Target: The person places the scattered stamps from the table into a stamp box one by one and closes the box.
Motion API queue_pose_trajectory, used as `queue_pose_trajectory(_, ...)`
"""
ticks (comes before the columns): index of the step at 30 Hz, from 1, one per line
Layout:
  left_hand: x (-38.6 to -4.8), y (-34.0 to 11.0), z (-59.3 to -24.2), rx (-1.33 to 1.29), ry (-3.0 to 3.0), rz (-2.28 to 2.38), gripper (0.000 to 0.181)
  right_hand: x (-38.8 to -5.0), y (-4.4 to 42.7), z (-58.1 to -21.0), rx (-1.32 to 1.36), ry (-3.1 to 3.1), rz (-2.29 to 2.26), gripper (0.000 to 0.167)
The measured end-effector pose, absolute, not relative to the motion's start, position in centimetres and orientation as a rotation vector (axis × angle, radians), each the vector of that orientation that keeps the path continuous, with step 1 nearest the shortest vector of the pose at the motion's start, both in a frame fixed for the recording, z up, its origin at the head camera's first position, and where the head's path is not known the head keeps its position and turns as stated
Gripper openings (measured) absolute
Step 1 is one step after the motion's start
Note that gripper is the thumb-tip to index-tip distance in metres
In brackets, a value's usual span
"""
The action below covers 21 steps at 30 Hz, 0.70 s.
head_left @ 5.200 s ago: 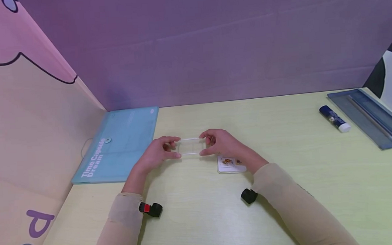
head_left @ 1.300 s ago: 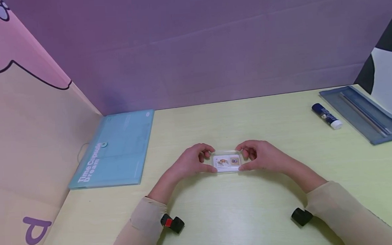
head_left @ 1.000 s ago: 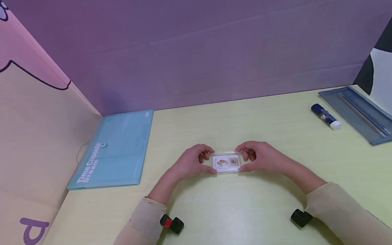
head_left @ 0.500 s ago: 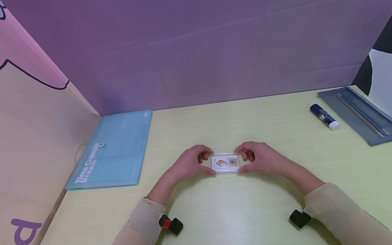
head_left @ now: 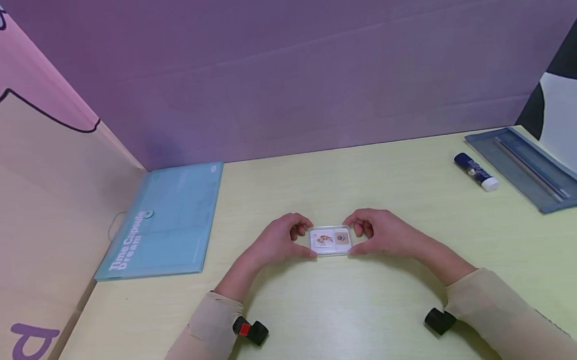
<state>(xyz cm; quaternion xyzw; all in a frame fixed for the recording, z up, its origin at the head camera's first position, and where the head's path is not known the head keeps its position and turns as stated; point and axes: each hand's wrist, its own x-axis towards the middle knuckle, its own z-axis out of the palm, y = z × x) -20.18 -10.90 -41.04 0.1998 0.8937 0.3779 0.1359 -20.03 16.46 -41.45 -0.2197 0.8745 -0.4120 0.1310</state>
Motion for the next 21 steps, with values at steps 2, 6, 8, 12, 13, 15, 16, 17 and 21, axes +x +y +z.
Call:
queue_pose_trajectory(2,-20.18,-10.93,-41.13,0.580,2.589,1.091,0.055,-20.04,16.45,-41.51,-0.640,2.539,-1.191,0.050)
queue_pose_trajectory(6,-20.16,-10.95,-41.17,0.579,2.584,1.095,0.055,-20.08,16.46,-41.64,-0.639,2.538,-1.181,0.050)
queue_pose_trajectory(8,-20.16,-10.97,-41.17,0.584,2.582,1.096,0.055,-20.09,16.47,-41.69,-0.642,2.539,-1.174,0.050)
queue_pose_trajectory(12,-20.06,-10.95,-41.05,0.587,2.585,1.093,0.054,-20.10,16.46,-41.70,-0.655,2.545,-1.158,0.050)
queue_pose_trajectory(13,-20.04,-10.95,-41.05,0.585,2.587,1.090,0.054,-20.09,16.45,-41.70,-0.657,2.546,-1.155,0.050)
queue_pose_trajectory(15,-20.00,-10.95,-41.05,0.580,2.590,1.087,0.054,-20.09,16.48,-41.68,-0.668,2.551,-1.147,0.049)
queue_pose_trajectory(16,-19.98,-10.95,-41.04,0.577,2.593,1.084,0.054,-20.08,16.48,-41.68,-0.676,2.554,-1.143,0.049)
queue_pose_trajectory(17,-19.96,-10.95,-41.05,0.574,2.595,1.083,0.053,-20.07,16.51,-41.68,-0.684,2.558,-1.141,0.049)
queue_pose_trajectory(21,-19.86,-10.90,-41.02,0.568,2.605,1.075,0.052,-20.02,16.59,-41.66,-0.728,2.571,-1.137,0.048)
